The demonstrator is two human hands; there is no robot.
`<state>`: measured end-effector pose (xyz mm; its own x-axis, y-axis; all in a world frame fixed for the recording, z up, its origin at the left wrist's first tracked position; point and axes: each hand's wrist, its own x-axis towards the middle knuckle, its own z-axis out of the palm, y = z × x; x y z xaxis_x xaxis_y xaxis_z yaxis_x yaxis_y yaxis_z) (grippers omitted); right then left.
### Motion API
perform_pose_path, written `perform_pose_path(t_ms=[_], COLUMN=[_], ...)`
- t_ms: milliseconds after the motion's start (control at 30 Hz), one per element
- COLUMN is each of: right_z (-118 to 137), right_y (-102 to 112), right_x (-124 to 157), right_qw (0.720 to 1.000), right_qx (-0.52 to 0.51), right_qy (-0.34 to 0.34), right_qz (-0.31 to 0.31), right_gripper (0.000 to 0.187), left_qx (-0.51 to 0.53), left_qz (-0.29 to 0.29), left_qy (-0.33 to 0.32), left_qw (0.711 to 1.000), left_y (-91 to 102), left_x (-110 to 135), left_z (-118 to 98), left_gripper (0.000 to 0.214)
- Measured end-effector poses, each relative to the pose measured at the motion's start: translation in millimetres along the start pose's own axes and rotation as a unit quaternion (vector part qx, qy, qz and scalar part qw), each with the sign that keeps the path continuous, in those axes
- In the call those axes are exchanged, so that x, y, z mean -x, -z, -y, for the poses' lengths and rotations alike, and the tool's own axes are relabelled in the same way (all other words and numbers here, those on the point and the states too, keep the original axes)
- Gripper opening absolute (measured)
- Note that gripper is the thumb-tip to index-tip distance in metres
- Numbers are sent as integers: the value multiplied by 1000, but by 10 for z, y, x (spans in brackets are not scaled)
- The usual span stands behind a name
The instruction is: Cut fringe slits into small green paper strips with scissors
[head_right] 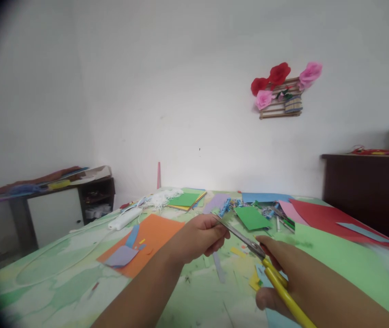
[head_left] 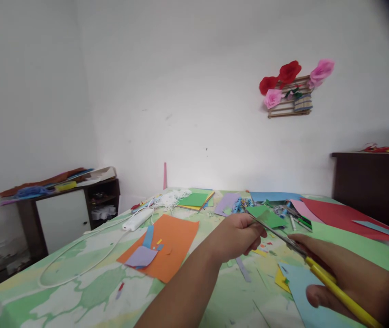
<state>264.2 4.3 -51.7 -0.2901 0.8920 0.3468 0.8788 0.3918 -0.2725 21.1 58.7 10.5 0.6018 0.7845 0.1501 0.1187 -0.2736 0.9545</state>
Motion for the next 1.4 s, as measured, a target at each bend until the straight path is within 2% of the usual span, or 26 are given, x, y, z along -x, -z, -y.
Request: perform_pose_path(t_ms=[267,733,867,1100,1267,1400], right_z=[138,127,149,188,99,37], right_y=[4,-63,-51,17,-11,-67], right_x=[-58,-114,-122,-109,-68,-45], right_qw=[1000,999,998,998,999,1000], right_qx=[4,-18,-3,-12,-16,-19], right_qy=[-6,13,9,11,-6,-14], right_qz=[9,-25,-54,-56,-35,-19], right_gripper=[54,44,41,54,77,77], left_qx=[15,101,125,122,110,89], left_qz=[-2,16,21,33,41,18], left_qy=[14,16,16,17,17,47], left_qw=[1000,995,992,992,993,995], left_y=[-4,7,5,37,32,5], left_x=[-2,-24,-21,-58,-47,-46], left_z=[-15,43,37,83,72,58], left_gripper=[18,17,17,15,16,12])
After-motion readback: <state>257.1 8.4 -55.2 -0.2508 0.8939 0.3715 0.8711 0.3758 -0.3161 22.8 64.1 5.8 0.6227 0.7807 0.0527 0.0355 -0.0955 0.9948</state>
